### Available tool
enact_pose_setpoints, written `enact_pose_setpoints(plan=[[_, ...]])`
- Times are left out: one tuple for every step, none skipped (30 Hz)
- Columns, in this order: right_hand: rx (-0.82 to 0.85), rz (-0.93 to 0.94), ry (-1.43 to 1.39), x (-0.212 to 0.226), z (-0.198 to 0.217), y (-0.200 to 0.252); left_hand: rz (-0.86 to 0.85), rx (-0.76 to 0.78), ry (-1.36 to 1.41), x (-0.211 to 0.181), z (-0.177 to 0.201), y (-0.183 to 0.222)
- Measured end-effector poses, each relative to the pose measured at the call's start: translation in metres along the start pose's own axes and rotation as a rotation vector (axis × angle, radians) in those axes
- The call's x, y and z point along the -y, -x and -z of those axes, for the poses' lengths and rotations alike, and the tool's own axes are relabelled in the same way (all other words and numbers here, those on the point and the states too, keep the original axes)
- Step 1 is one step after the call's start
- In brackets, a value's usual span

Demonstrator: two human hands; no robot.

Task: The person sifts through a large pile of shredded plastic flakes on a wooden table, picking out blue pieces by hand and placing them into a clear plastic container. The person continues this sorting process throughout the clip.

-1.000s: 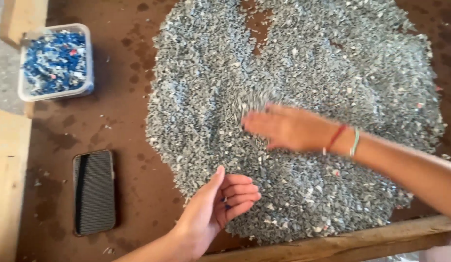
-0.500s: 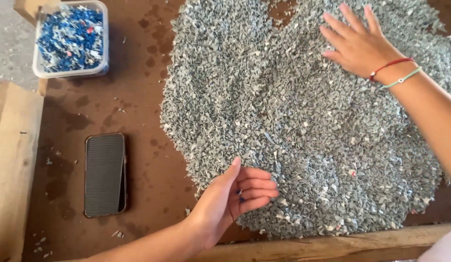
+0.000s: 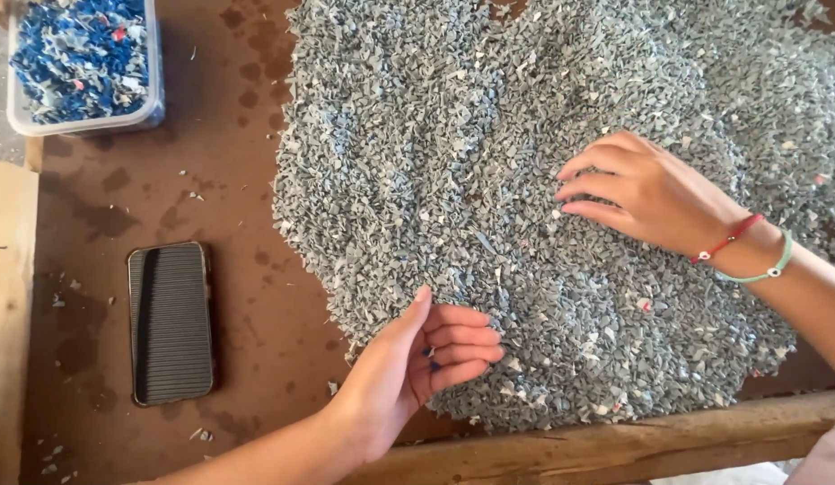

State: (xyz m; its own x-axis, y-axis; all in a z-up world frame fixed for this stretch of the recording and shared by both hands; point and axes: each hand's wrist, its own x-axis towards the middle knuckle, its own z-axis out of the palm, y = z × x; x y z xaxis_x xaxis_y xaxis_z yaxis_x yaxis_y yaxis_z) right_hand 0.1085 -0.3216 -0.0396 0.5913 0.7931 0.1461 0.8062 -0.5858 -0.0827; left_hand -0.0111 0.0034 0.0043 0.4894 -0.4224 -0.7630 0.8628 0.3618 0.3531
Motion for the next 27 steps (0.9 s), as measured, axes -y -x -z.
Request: enact_pose_setpoints(plan=[[-0.002,-0.001,-0.002,0.007,-0.001,-0.004,0.0,-0.002,-0.002,0.001,0.001,-0.001],[0.156,-0.038,-0.098,0.013,-0.002,-0.009,-0.012,0.008,0.001,0.003,0.001,-0.002],[0.314,-0.075,-0.195,0.02,-0.004,-0.014,-0.025,0.019,0.004,0.004,0.003,-0.004],[0.313,-0.071,-0.195,0.019,-0.004,-0.011,-0.027,0.016,0.006,0.004,0.003,-0.004],[0.191,0.078,-0.113,0.019,-0.005,-0.008,-0.042,0.031,0.009,0.005,0.004,-0.004],[0.069,0.226,-0.033,0.018,-0.006,-0.005,-0.055,0.044,0.012,0.005,0.005,-0.004],[0.069,0.228,-0.037,0.007,-0.007,-0.005,-0.054,0.041,0.014,0.004,0.005,-0.003],[0.073,0.146,0.072,-0.003,-0.008,-0.003,-0.06,0.043,0.004,0.003,0.004,-0.002],[0.077,0.064,0.179,-0.015,-0.008,-0.002,-0.066,0.046,-0.005,0.002,0.004,-0.001],[0.077,0.063,0.182,-0.023,-0.009,0.004,-0.067,0.049,-0.005,0.001,0.003,0.0],[0.132,-0.025,0.269,-0.031,-0.009,0.011,-0.06,0.04,-0.01,0.001,0.003,0.0],[0.185,-0.114,0.356,-0.039,-0.01,0.017,-0.053,0.032,-0.015,0.001,0.002,0.001],[0.187,-0.115,0.359,-0.041,0.0,0.015,-0.053,0.034,-0.015,0.001,0.002,0.0],[0.31,-0.164,0.569,-0.043,0.008,0.013,-0.055,0.037,-0.02,0.001,0.003,0.0],[0.431,-0.213,0.78,-0.044,0.017,0.011,-0.057,0.04,-0.025,0.001,0.004,-0.001],[0.434,-0.219,0.778,-0.055,0.019,0.023,-0.052,0.041,-0.029,0.001,0.003,0.0],[0.343,-0.208,0.913,-0.067,0.022,0.034,-0.041,0.029,-0.03,0.0,0.002,0.001],[0.249,-0.196,1.052,-0.079,0.026,0.045,-0.032,0.018,-0.03,-0.001,0.001,0.002],[0.253,-0.201,1.054,-0.088,0.025,0.056,-0.029,0.022,-0.033,-0.001,0.0,0.002],[0.131,-0.259,0.838,-0.098,0.024,0.067,-0.034,0.018,-0.038,-0.001,0.0,0.002],[0.008,-0.312,0.62,-0.107,0.023,0.077,-0.039,0.013,-0.044,-0.001,0.0,0.002],[0.011,-0.311,0.62,-0.103,0.023,0.076,-0.038,0.014,-0.042,0.0,0.001,0.002],[-0.013,-0.342,0.476,-0.1,0.024,0.076,-0.038,0.008,-0.022,0.001,0.001,0.001],[-0.042,-0.374,0.336,-0.097,0.026,0.075,-0.042,0.004,-0.009,0.0,0.001,0.0],[-0.045,-0.376,0.34,-0.085,0.022,0.07,-0.045,0.008,-0.012,0.001,0.002,-0.001],[0.016,-0.418,0.373,-0.074,0.019,0.067,-0.033,0.0,0.011,0.002,0.003,-0.002],[0.077,-0.462,0.405,-0.062,0.016,0.064,-0.021,-0.008,0.035,0.003,0.003,-0.004]])
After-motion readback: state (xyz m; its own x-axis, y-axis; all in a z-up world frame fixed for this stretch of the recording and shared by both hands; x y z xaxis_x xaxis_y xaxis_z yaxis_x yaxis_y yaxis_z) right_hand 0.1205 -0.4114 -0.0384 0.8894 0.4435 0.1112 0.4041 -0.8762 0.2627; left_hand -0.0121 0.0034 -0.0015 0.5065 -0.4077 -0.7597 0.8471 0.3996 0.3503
